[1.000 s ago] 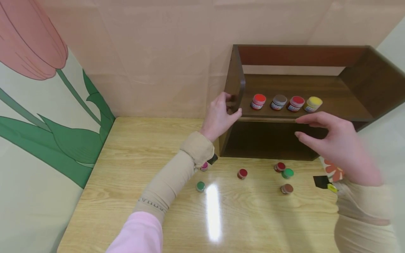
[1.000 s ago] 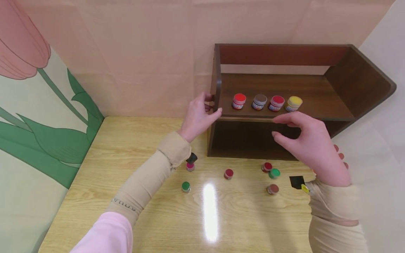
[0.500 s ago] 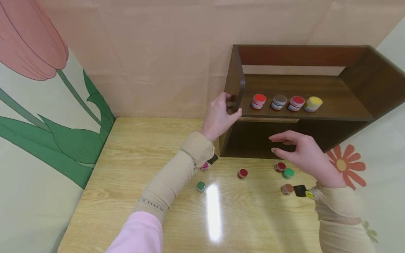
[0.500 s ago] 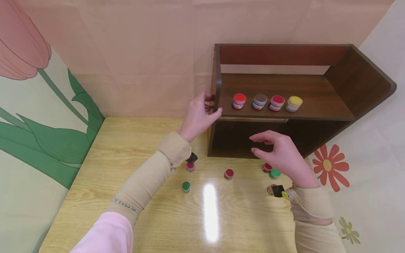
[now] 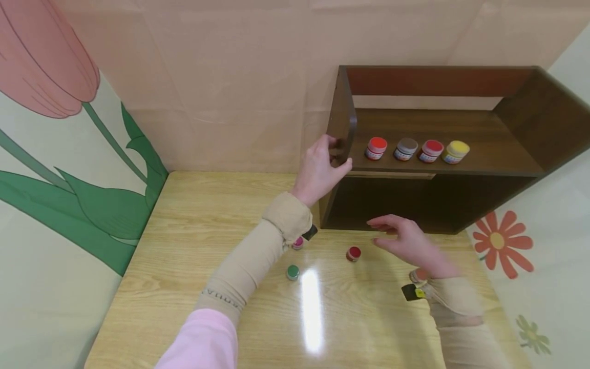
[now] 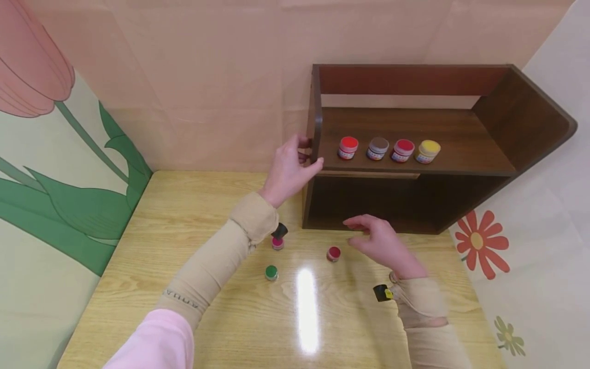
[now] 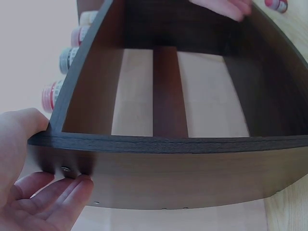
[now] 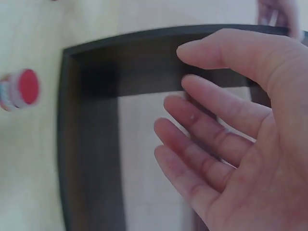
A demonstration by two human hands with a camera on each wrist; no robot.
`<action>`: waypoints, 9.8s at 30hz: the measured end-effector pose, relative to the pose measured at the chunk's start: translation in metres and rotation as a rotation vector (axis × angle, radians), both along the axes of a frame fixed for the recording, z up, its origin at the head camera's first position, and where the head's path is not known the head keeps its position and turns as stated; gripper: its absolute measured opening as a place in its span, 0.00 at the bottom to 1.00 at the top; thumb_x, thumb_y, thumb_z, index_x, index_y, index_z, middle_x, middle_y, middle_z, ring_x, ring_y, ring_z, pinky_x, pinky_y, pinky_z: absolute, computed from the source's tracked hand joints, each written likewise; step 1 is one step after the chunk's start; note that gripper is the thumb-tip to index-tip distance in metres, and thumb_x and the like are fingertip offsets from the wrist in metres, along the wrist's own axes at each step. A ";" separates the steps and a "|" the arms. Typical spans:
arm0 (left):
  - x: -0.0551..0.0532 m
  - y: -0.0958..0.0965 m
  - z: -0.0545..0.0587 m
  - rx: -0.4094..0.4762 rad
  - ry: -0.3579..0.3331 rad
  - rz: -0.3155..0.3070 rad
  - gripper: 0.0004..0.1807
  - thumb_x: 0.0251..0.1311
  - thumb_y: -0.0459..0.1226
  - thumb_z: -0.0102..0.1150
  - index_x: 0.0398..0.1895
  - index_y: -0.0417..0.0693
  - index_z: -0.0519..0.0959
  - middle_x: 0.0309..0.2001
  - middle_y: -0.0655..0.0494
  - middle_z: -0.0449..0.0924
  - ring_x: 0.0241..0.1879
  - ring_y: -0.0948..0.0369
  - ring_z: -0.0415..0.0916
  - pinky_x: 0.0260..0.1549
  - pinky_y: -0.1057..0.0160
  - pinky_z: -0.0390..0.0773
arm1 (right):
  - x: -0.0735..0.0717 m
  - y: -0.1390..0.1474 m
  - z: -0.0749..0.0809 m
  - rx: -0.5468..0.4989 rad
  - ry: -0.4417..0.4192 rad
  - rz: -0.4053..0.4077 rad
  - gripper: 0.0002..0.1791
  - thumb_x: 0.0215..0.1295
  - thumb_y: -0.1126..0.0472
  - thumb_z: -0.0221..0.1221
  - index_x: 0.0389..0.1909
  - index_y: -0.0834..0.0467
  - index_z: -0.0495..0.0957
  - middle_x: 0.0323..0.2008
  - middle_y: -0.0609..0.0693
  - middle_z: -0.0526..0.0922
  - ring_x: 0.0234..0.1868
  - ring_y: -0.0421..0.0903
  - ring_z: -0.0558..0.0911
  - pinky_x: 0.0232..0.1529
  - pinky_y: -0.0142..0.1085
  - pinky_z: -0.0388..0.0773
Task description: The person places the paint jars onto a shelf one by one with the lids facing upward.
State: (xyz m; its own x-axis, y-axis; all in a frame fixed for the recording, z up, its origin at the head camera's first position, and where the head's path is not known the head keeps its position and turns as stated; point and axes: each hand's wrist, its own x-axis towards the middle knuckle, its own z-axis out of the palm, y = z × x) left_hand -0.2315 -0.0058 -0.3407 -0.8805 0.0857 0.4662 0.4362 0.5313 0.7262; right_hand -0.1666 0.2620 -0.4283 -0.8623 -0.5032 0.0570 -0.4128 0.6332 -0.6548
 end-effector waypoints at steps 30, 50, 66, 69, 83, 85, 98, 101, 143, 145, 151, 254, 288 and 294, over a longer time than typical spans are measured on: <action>0.001 -0.001 0.001 -0.006 0.008 0.016 0.23 0.61 0.40 0.70 0.53 0.37 0.73 0.49 0.46 0.80 0.41 0.57 0.82 0.40 0.72 0.77 | 0.001 -0.014 -0.120 -0.055 -0.194 -0.073 0.34 0.49 0.73 0.74 0.60 0.69 0.75 0.47 0.61 0.80 0.43 0.57 0.82 0.43 0.48 0.82; 0.003 -0.001 0.001 -0.002 0.009 0.011 0.23 0.61 0.40 0.70 0.52 0.38 0.73 0.49 0.47 0.80 0.41 0.59 0.81 0.40 0.73 0.76 | 0.009 -0.022 -0.131 -0.066 -0.118 -0.174 0.27 0.48 0.77 0.70 0.54 0.66 0.81 0.46 0.59 0.84 0.42 0.53 0.83 0.44 0.46 0.80; 0.002 -0.001 0.001 -0.003 0.005 0.016 0.23 0.60 0.40 0.70 0.53 0.37 0.73 0.50 0.47 0.80 0.41 0.59 0.81 0.40 0.73 0.76 | 0.012 -0.022 -0.137 -0.074 -0.095 -0.205 0.24 0.51 0.75 0.71 0.52 0.65 0.82 0.43 0.58 0.85 0.41 0.52 0.83 0.43 0.45 0.80; 0.003 -0.001 0.001 0.003 0.005 0.013 0.23 0.60 0.40 0.70 0.52 0.38 0.73 0.50 0.47 0.80 0.41 0.59 0.81 0.40 0.73 0.76 | 0.013 -0.022 -0.139 -0.064 -0.094 -0.215 0.23 0.51 0.73 0.71 0.51 0.64 0.82 0.42 0.57 0.85 0.41 0.52 0.83 0.42 0.43 0.81; 0.003 -0.001 0.002 -0.002 0.000 0.015 0.23 0.60 0.40 0.70 0.52 0.38 0.73 0.49 0.48 0.80 0.41 0.60 0.81 0.40 0.73 0.77 | 0.014 -0.019 -0.138 -0.053 -0.063 -0.211 0.21 0.57 0.72 0.71 0.53 0.65 0.81 0.44 0.58 0.85 0.42 0.53 0.84 0.44 0.47 0.82; 0.003 -0.001 0.002 -0.003 0.002 0.017 0.23 0.60 0.40 0.70 0.52 0.38 0.73 0.49 0.48 0.80 0.41 0.60 0.81 0.40 0.73 0.76 | 0.014 -0.019 -0.135 -0.055 -0.062 -0.213 0.21 0.59 0.72 0.70 0.54 0.67 0.80 0.45 0.60 0.84 0.43 0.54 0.84 0.44 0.48 0.82; 0.003 0.000 0.000 0.000 0.008 0.015 0.22 0.61 0.40 0.70 0.52 0.38 0.73 0.49 0.48 0.80 0.41 0.60 0.81 0.40 0.73 0.76 | 0.012 -0.006 -0.119 -0.107 -0.027 -0.241 0.19 0.67 0.64 0.68 0.55 0.69 0.78 0.45 0.59 0.83 0.45 0.56 0.84 0.46 0.48 0.82; 0.003 0.000 0.001 -0.003 0.006 0.019 0.22 0.61 0.40 0.70 0.52 0.38 0.73 0.49 0.48 0.80 0.41 0.61 0.81 0.40 0.73 0.76 | 0.011 -0.003 -0.112 -0.116 -0.026 -0.267 0.19 0.66 0.58 0.69 0.51 0.65 0.80 0.43 0.56 0.85 0.43 0.53 0.84 0.45 0.42 0.82; 0.002 0.001 0.001 -0.010 0.000 0.023 0.24 0.61 0.41 0.70 0.53 0.37 0.73 0.50 0.47 0.80 0.41 0.59 0.81 0.40 0.73 0.76 | 0.024 0.017 0.010 -0.453 0.307 -0.615 0.17 0.52 0.68 0.76 0.40 0.68 0.81 0.35 0.58 0.86 0.33 0.41 0.82 0.33 0.22 0.77; 0.003 0.001 0.001 -0.011 0.003 0.025 0.24 0.61 0.41 0.70 0.53 0.37 0.73 0.49 0.47 0.80 0.41 0.60 0.81 0.40 0.73 0.76 | 0.022 0.020 0.014 -0.457 0.337 -0.622 0.17 0.52 0.68 0.76 0.39 0.69 0.81 0.35 0.59 0.85 0.34 0.41 0.82 0.35 0.22 0.76; 0.003 0.001 0.000 -0.012 0.000 0.029 0.24 0.61 0.41 0.70 0.53 0.38 0.73 0.50 0.47 0.80 0.41 0.60 0.81 0.40 0.73 0.76 | 0.016 0.031 0.029 -0.451 0.469 -0.695 0.18 0.52 0.66 0.77 0.40 0.68 0.82 0.36 0.53 0.86 0.36 0.39 0.80 0.39 0.26 0.72; 0.010 -0.005 0.008 -0.009 0.000 0.024 0.24 0.61 0.41 0.70 0.54 0.38 0.73 0.50 0.47 0.79 0.41 0.58 0.81 0.40 0.72 0.76 | -0.078 0.112 0.105 -0.043 0.417 -0.776 0.31 0.60 0.46 0.68 0.61 0.58 0.81 0.55 0.60 0.82 0.49 0.37 0.65 0.64 0.49 0.53; 0.009 -0.004 0.006 -0.018 0.023 0.020 0.23 0.61 0.40 0.70 0.52 0.38 0.73 0.49 0.46 0.80 0.41 0.57 0.82 0.40 0.73 0.76 | 0.003 0.045 0.126 -0.509 0.816 -0.831 0.15 0.63 0.56 0.68 0.42 0.64 0.88 0.40 0.52 0.87 0.45 0.39 0.80 0.53 0.30 0.68; 0.008 -0.005 0.005 -0.003 0.012 0.014 0.23 0.61 0.40 0.71 0.53 0.37 0.73 0.50 0.46 0.80 0.41 0.58 0.82 0.40 0.73 0.76 | 0.013 0.030 0.120 -0.484 0.828 -0.722 0.14 0.63 0.59 0.67 0.41 0.68 0.87 0.39 0.57 0.87 0.44 0.36 0.80 0.51 0.28 0.70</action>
